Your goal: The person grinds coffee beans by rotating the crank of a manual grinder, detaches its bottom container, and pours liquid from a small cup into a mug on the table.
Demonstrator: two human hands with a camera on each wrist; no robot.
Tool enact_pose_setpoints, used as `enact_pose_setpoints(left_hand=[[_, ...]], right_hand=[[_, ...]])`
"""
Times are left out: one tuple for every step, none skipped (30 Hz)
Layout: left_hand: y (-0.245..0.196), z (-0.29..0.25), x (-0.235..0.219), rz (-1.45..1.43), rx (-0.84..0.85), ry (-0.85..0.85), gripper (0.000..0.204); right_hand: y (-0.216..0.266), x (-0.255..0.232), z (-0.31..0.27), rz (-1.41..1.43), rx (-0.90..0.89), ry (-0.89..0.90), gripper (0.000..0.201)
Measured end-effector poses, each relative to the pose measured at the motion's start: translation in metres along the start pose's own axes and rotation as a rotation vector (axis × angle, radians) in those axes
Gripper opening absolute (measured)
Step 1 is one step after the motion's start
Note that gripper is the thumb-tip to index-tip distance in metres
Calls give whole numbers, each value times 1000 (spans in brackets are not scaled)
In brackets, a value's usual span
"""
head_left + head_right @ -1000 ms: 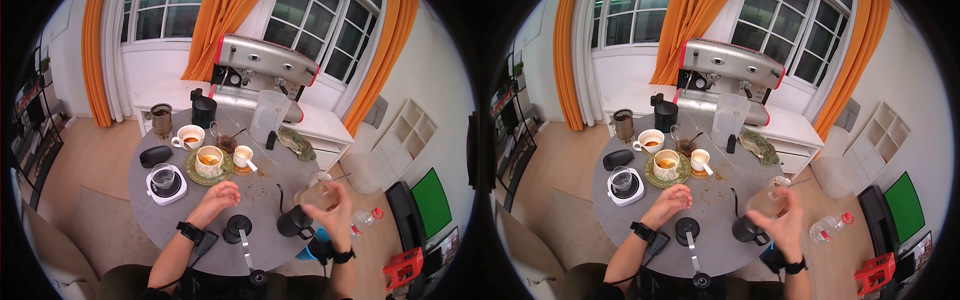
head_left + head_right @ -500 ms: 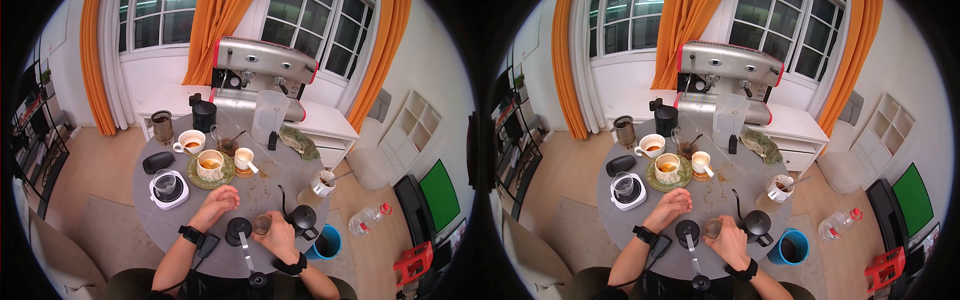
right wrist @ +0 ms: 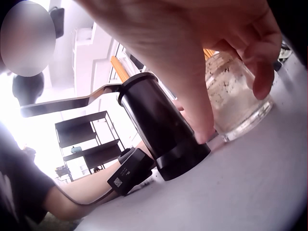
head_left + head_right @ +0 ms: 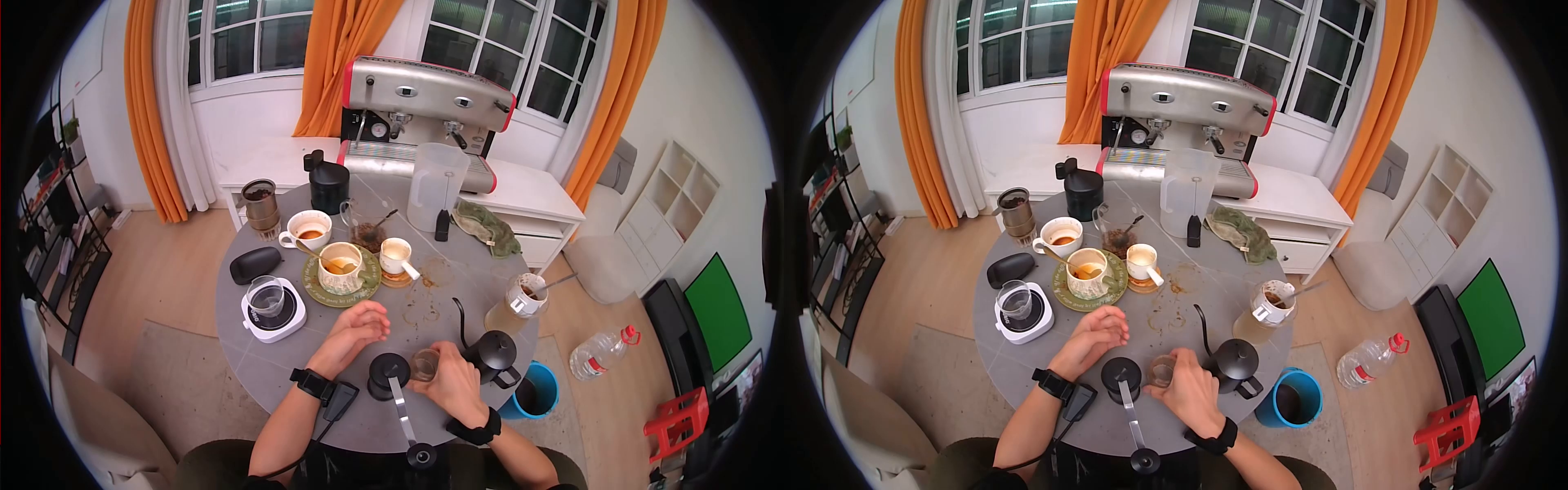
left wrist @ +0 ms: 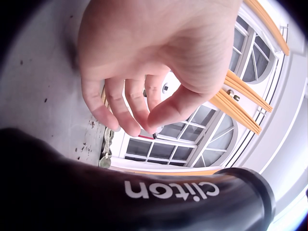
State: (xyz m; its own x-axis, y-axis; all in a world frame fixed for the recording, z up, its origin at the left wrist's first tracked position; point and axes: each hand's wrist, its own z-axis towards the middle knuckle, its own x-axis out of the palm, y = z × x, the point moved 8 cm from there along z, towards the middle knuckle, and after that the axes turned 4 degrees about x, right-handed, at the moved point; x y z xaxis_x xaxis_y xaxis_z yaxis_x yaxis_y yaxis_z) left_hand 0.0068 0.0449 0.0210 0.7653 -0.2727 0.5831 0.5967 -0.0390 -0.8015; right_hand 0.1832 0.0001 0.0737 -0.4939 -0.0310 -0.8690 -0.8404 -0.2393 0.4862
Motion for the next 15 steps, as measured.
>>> enact_pose_setpoints(left_hand=[[0, 0, 0, -1, 0, 0, 33], [1, 0, 0, 5, -6, -2, 34], [1, -1, -1, 10, -13, -4, 35], [1, -1, -2, 8, -14, -8, 35], [1, -1, -2, 16, -4, 1, 36], [1, -1, -2, 23, 5, 10, 37], [1, -1, -2, 19, 2, 7, 37], [0, -1, -1, 6, -3, -2, 37], [0, 0, 1, -6, -9, -8, 38], [1, 1, 1, -8, -12, -3, 38], [1, 1, 1, 17, -18, 1, 38], [2, 1, 1, 40, -22, 2, 38], [2, 1, 1, 35, -22, 2, 38], [1, 1, 3, 29, -16, 3, 37], [0, 1, 4, 25, -10, 4, 37]], right_hand=[[0, -1, -1, -8, 5, 2, 67], [0, -5, -5, -9, 5, 3, 67], [2, -22, -11, 65, -41, -101, 66], [3, -41, -19, 138, -87, -204, 66], [-8, -60, -27, 309, 20, -277, 60], [-25, -77, -36, 477, 129, -349, 53], [-47, -88, -46, 632, 193, -439, 44], [-62, -99, -56, 794, 227, -590, 31], [-78, -107, -64, 745, 263, -657, 24], [-95, -103, -67, 729, 293, -640, 23], [-107, -98, -69, 713, 320, -621, 21], [-112, -95, -70, 710, 320, -622, 21], [-116, -81, -66, 818, 370, -467, 20], [-118, -66, -64, 921, 420, -308, 19], [-121, -65, -65, 917, 422, -308, 19]])
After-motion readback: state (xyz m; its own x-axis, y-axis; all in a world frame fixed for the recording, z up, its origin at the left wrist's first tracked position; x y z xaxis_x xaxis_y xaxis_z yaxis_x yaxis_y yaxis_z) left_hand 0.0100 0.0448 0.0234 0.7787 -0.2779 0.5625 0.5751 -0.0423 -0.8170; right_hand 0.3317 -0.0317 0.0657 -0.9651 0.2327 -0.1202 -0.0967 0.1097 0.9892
